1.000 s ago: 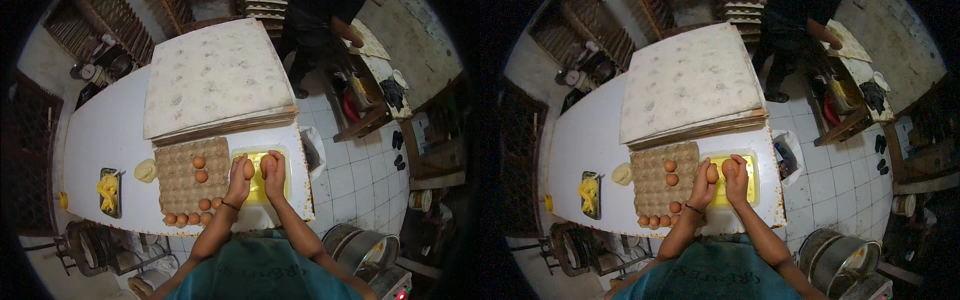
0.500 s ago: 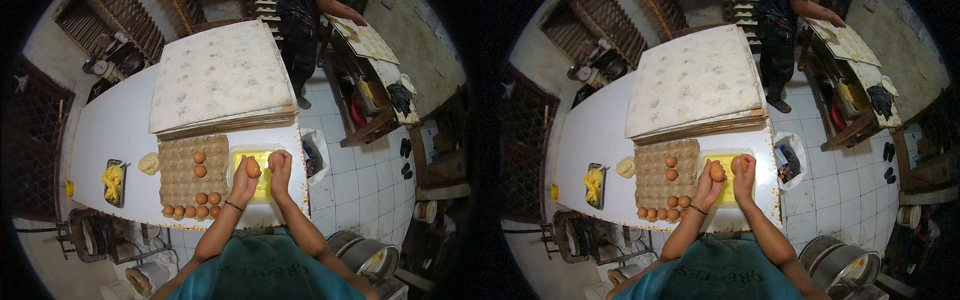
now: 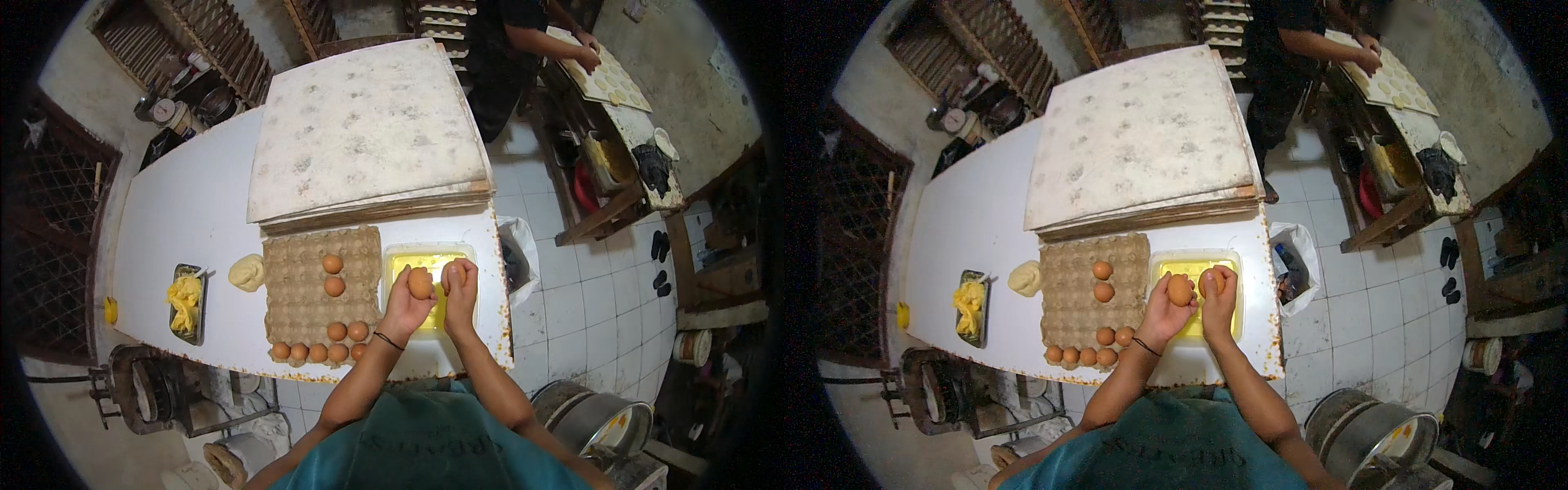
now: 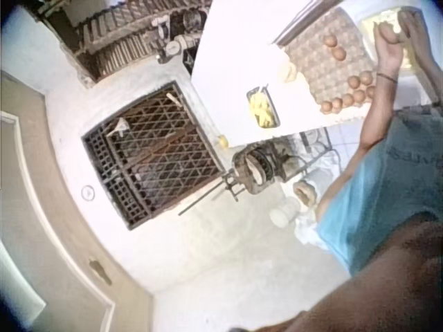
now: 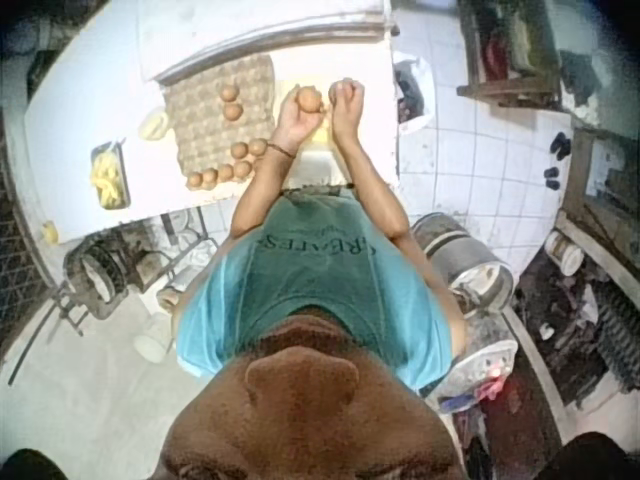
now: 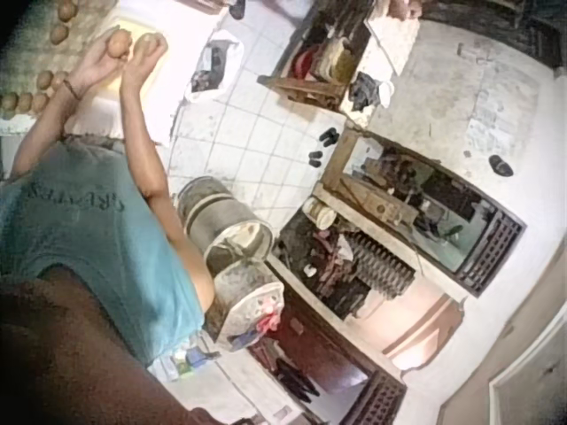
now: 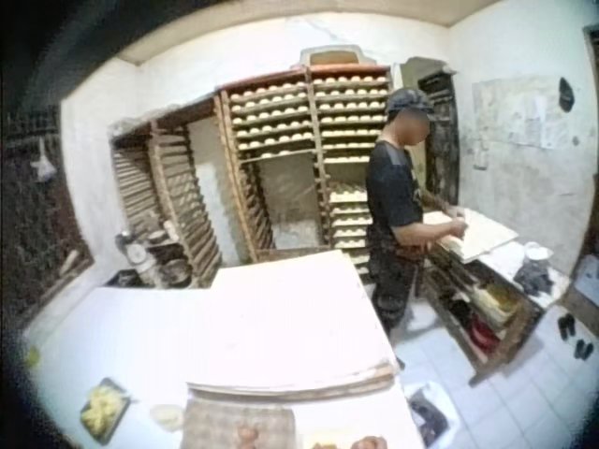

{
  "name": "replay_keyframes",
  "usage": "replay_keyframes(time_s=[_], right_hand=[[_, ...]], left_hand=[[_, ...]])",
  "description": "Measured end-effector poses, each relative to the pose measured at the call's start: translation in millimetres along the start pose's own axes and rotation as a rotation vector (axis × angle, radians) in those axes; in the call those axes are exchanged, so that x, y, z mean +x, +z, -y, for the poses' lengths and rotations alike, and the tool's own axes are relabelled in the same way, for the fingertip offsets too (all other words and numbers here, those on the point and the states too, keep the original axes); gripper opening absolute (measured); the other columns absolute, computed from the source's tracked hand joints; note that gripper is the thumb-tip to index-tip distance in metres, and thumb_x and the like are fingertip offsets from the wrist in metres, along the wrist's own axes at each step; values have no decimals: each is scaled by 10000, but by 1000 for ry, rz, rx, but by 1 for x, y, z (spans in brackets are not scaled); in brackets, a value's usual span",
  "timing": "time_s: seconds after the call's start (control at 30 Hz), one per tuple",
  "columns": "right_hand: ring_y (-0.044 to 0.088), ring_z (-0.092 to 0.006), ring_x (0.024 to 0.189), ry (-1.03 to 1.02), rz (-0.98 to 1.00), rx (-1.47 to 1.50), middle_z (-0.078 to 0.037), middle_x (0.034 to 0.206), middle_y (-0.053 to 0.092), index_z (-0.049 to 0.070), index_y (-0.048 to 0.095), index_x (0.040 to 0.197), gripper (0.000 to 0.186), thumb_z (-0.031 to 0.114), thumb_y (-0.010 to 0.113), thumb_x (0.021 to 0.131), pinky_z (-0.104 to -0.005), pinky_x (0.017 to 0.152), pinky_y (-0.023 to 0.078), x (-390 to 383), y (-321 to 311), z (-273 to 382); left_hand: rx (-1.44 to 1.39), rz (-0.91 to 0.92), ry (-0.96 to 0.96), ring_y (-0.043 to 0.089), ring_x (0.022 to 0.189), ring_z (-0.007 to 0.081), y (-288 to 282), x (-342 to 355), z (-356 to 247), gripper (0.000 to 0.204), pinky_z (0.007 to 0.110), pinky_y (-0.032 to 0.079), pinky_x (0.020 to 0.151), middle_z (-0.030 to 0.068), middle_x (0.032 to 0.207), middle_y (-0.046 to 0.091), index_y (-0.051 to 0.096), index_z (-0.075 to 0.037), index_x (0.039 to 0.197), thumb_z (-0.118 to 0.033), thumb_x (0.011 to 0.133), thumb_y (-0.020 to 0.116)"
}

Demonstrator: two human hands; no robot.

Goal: The person measures flour onto a scale using a spoon, retrieves a tray of eggs and a container of liquid, and سپس breaks the eggs into the liquid one by one by hand, discarding the shells into a bin.

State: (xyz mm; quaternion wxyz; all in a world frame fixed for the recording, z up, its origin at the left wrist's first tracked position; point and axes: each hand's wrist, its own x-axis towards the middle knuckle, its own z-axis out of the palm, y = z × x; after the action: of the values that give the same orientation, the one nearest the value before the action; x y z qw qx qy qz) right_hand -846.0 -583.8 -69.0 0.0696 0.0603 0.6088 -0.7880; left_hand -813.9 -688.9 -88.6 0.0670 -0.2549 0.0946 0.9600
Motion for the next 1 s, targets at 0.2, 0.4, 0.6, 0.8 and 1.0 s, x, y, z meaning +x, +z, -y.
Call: replay_keyframes(time_s=[0.2,0.4,0.6,0.8,1.0], right_hand=[[424,-73,659,87,-47,127,-8,803,479,76,471,999,165,205,445,898,-202,560,359,1,13,33],[496,-139,874,81,395,-193,-63,945,501,45,480,1027,304,114,583,749,-267,773,422,19,71,53],[513,-339,854,-333,1008,-927,-190,913,511,8,448,963,419,176,645,633,-399,740,440,-7,202,12],[461,-366,982,-600,1049,-1238,-230,1002,487,6,483,970,326,100,580,673,-447,774,441,-3,234,-59],[456,-351,1020,-749,950,-1117,-192,1055,488,67,546,1065,374,229,581,730,-413,841,415,1,222,-20]], left_hand=[[13,-106,-20,474,719,178,2,5,-14,338,299,393,622,63,893,528,486,-83,968,-402,872,429],[126,-74,-39,470,682,91,-8,17,-9,174,270,363,593,-41,752,496,495,-151,947,-289,840,501],[148,814,146,409,662,72,-65,68,28,313,236,382,593,4,858,427,380,-82,1132,-247,884,474],[762,167,102,421,743,84,-35,18,9,420,262,390,680,35,881,419,340,-81,1103,-244,820,603],[828,89,384,442,845,96,-22,10,-3,394,256,402,724,35,947,467,416,-39,1052,-220,789,646]])
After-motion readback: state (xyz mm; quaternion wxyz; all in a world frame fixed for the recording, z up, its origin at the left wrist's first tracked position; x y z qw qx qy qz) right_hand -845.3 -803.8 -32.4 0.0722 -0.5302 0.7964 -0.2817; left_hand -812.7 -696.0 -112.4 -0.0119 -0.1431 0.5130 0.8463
